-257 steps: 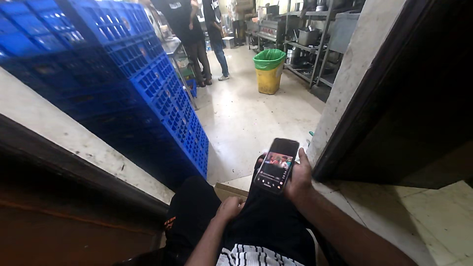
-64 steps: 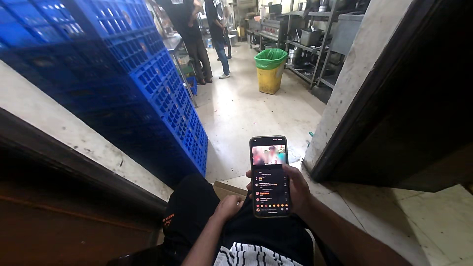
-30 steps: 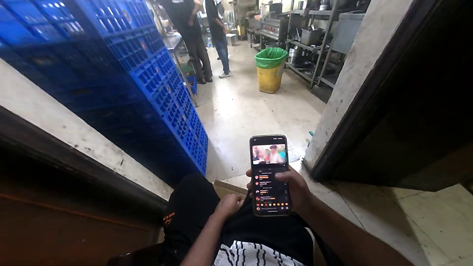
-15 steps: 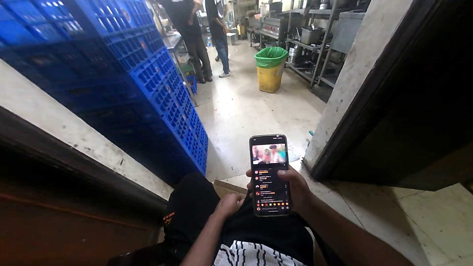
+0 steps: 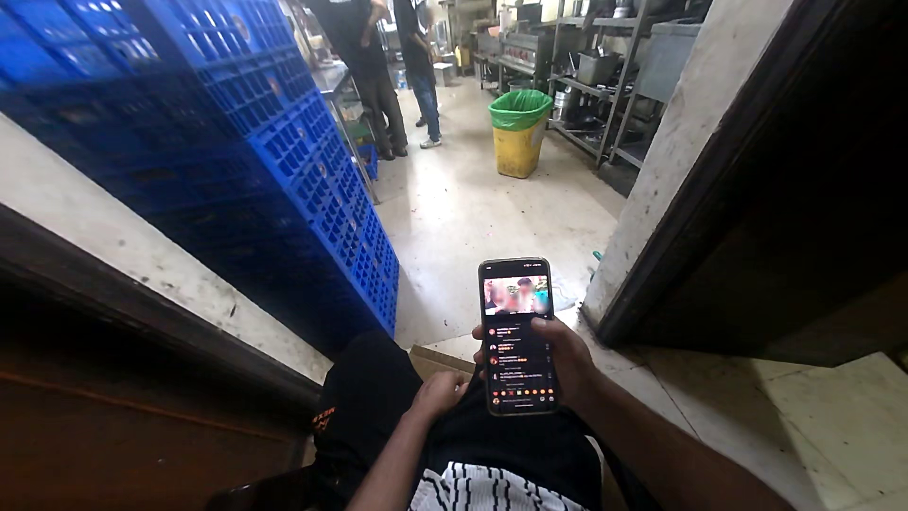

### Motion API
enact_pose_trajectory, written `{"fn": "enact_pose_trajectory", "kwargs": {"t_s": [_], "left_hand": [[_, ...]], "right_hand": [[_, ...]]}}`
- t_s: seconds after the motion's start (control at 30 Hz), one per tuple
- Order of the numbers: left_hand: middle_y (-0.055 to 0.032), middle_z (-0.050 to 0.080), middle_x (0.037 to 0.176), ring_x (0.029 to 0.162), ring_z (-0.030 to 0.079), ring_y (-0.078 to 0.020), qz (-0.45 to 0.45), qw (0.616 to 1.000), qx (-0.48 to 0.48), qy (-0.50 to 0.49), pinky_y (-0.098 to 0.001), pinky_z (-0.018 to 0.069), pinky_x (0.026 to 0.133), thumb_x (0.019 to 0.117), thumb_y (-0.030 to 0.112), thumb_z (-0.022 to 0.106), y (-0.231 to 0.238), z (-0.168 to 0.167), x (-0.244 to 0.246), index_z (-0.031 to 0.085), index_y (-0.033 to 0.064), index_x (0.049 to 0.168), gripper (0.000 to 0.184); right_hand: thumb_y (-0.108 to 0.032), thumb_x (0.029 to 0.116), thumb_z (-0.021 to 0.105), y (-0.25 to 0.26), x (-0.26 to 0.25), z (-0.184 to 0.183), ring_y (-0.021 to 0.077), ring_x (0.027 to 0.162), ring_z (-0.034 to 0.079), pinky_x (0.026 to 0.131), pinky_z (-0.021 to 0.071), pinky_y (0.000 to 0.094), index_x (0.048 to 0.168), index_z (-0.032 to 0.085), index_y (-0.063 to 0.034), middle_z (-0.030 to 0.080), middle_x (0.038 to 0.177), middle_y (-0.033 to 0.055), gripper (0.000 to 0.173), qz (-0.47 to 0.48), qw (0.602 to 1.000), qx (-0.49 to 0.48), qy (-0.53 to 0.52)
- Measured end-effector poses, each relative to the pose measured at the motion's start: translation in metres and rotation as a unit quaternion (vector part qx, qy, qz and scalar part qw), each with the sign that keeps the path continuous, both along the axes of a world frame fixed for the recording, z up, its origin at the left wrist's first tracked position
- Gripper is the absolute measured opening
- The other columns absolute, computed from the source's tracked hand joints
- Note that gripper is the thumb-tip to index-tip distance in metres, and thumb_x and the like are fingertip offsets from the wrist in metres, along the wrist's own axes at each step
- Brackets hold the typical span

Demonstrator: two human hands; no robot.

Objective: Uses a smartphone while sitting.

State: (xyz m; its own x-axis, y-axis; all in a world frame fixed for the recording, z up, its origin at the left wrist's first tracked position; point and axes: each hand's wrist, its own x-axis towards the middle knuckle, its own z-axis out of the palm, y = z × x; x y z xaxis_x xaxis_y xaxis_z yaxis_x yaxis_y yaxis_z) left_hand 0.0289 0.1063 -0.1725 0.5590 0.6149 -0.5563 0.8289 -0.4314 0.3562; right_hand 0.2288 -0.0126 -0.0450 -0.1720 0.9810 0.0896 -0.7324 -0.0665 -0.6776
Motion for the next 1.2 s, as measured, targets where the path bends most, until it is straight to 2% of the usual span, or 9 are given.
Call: {"fn": "enact_pose_trajectory", "kwargs": {"t_s": [0.23,0.3,0.4,0.47,0.63,0.73,1.0,1.2], "left_hand": [[-0.0241,0.069,0.125,0.123,0.064,-0.0392,-0.004,1.000,0.004,-0.001,-0.0592,0.0476,0.106,0.1105,0.035,0.045,0.0007,-0.0017,0.0002,0.068,-0.0006,0.122,0.044],[-0.0240,0.068,0.126,0.123,0.064,-0.0389,-0.006,1.000,0.003,0.001,-0.0591,0.0472,0.106,0.1107,0.035,0.044,0.0012,-0.0017,-0.0002,0.068,-0.0004,0.123,0.044],[-0.0242,0.068,0.126,0.123,0.064,-0.0391,-0.002,1.000,0.000,-0.001,-0.0593,0.0474,0.106,0.1106,0.035,0.045,0.0007,-0.0011,0.0000,0.068,-0.0005,0.122,0.044],[-0.0244,0.069,0.125,0.122,0.064,-0.0393,-0.003,1.000,0.000,-0.002,-0.0591,0.0476,0.106,0.1106,0.034,0.045,0.0002,-0.0004,-0.0001,0.068,-0.0008,0.122,0.044],[-0.0242,0.068,0.127,0.124,0.064,-0.0389,-0.004,1.000,-0.002,-0.002,-0.0586,0.0468,0.107,0.1108,0.035,0.044,-0.0001,0.0011,-0.0003,0.068,-0.0008,0.124,0.045],[-0.0240,0.068,0.128,0.126,0.063,-0.0387,-0.002,1.000,-0.004,-0.001,-0.0583,0.0462,0.108,0.1109,0.035,0.044,-0.0001,0.0008,0.0000,0.068,-0.0006,0.125,0.045],[-0.0240,0.068,0.127,0.125,0.063,-0.0386,0.003,1.000,-0.009,0.006,-0.0587,0.0467,0.107,0.1110,0.035,0.044,0.0000,0.0017,0.0003,0.068,-0.0002,0.125,0.044],[-0.0234,0.069,0.126,0.123,0.064,-0.0382,0.004,1.000,-0.006,0.001,-0.0585,0.0474,0.107,0.1106,0.037,0.044,0.0009,-0.0014,-0.0004,0.068,0.0005,0.124,0.045]], "right_hand": [[-0.042,0.0796,0.080,-0.0005,0.0001,0.0007,0.0365,0.096,0.073,0.084,0.0603,0.0521,0.132,0.051,-0.0095,0.070,0.114,0.0226,0.068,0.000,1.000,0.014,0.002],[-0.034,0.0820,0.078,-0.0003,0.0009,-0.0020,0.0377,0.097,0.073,0.085,0.0598,0.0537,0.132,0.052,-0.0073,0.070,0.114,0.0236,0.062,-0.004,1.000,0.030,0.003],[-0.025,0.0796,0.077,-0.0020,-0.0001,-0.0004,0.0386,0.096,0.073,0.084,0.0601,0.0545,0.131,0.050,-0.0054,0.070,0.113,0.0240,0.061,-0.023,0.999,0.022,-0.011],[-0.028,0.0801,0.077,-0.0031,-0.0013,0.0017,0.0386,0.096,0.073,0.084,0.0603,0.0545,0.132,0.048,-0.0057,0.070,0.112,0.0240,0.064,-0.032,0.999,0.005,-0.023],[-0.046,0.0827,0.076,-0.0018,-0.0017,0.0028,0.0350,0.095,0.073,0.084,0.0608,0.0507,0.134,0.047,-0.0073,0.070,0.113,0.0215,0.071,-0.027,0.999,-0.003,-0.026],[-0.050,0.0794,0.079,-0.0014,-0.0016,0.0030,0.0345,0.094,0.073,0.084,0.0610,0.0501,0.133,0.050,-0.0084,0.071,0.111,0.0215,0.074,-0.021,1.000,-0.004,-0.015],[-0.061,0.0771,0.078,-0.0003,-0.0003,-0.0008,0.0330,0.097,0.073,0.086,0.0602,0.0496,0.132,0.052,-0.0091,0.070,0.114,0.0200,0.080,0.003,1.000,0.006,-0.004],[-0.040,0.0840,0.076,0.0005,0.0006,-0.0031,0.0362,0.096,0.073,0.085,0.0598,0.0524,0.130,0.053,-0.0081,0.070,0.113,0.0229,0.061,-0.010,1.000,0.025,-0.003]]}}
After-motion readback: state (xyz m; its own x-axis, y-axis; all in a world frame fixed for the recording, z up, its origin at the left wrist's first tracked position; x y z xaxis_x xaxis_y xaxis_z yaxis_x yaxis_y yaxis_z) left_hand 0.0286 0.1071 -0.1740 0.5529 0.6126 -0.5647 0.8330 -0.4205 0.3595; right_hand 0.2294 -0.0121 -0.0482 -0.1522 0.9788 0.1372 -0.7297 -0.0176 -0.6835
